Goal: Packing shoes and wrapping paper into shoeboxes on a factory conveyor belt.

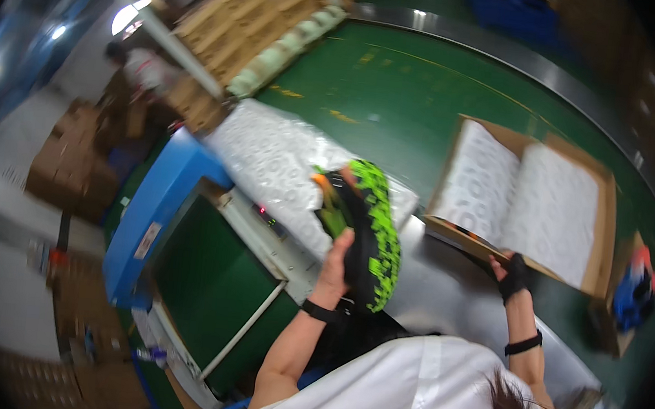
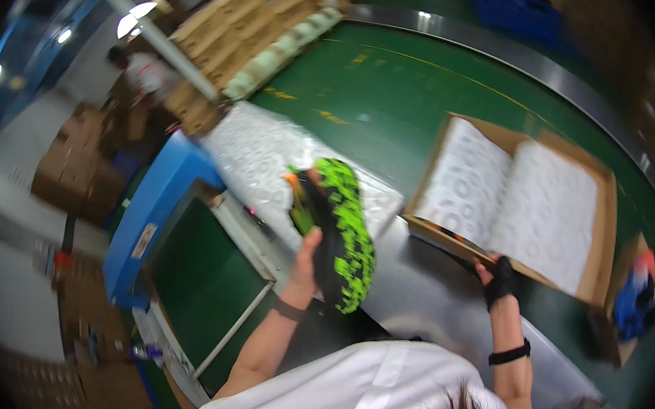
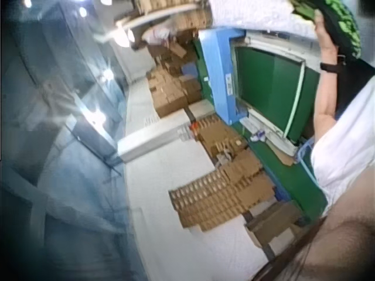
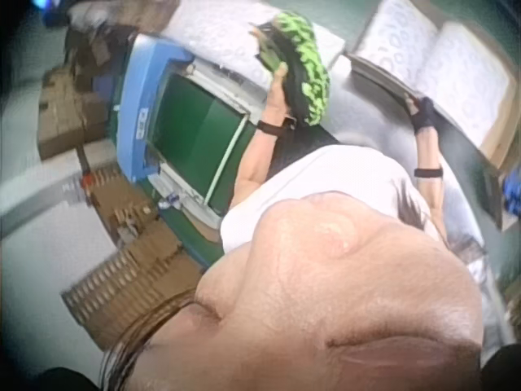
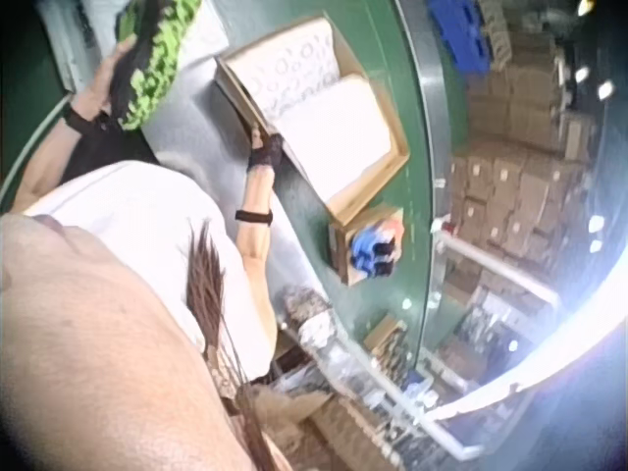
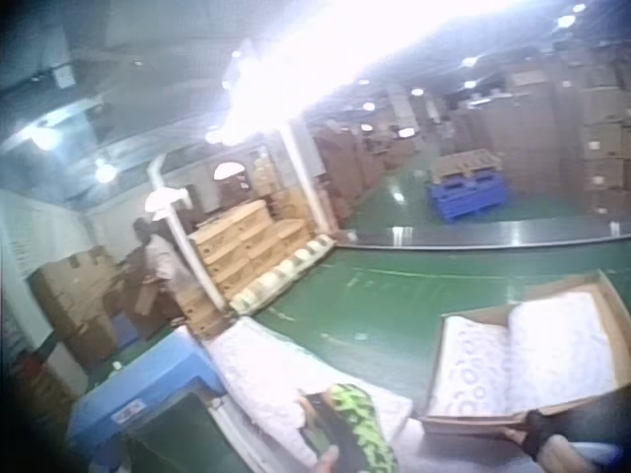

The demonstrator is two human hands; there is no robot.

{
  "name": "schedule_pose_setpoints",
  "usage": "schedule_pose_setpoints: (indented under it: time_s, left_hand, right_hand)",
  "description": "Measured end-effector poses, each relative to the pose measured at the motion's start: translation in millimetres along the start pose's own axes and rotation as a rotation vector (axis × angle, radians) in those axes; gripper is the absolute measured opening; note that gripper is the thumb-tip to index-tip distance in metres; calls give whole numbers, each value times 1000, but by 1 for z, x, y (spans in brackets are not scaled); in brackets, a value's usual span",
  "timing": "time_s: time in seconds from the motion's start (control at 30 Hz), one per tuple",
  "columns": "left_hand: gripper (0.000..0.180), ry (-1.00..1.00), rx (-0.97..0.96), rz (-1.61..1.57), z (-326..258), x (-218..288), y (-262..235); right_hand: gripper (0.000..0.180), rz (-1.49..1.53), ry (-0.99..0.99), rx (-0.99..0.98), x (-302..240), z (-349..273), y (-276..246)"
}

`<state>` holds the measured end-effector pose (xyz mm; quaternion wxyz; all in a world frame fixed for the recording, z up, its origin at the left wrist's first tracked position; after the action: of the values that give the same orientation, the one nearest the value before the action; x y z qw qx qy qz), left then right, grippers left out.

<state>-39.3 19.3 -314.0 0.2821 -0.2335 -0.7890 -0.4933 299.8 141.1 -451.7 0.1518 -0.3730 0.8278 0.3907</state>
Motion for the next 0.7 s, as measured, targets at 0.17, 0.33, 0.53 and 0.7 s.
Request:
schedule_pose_setpoints:
  time_s: [0.17,0.33,0.53,0.7]
  left_hand:
    - [51,38,-100,92,17,19,34]
    - [47,-213,-281,155,43,-26,99]
    - [46,-555,-168,225,99,-117,93]
    - [53,-619,-45,636,139,-151,86]
  right_hand:
    - [19,-193,84,42,12,-96,41]
    - [25,-175,199,-26,61,-100,2]
    - [51,-643,263,-85,59,-127,-7]
    - [51,-605,156,-93,43,-150,-14]
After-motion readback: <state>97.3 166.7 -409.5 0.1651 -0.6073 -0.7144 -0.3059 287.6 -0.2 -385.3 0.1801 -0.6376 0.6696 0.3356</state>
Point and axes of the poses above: each hand's wrist, its own z-axis towards the middle knuckle, its own y-axis out of the palm, x = y × z, the point moved 3 cm from there along z, towards the middle knuckle, and after that the axes turned 1 degree about x, right-handed, at the moved point
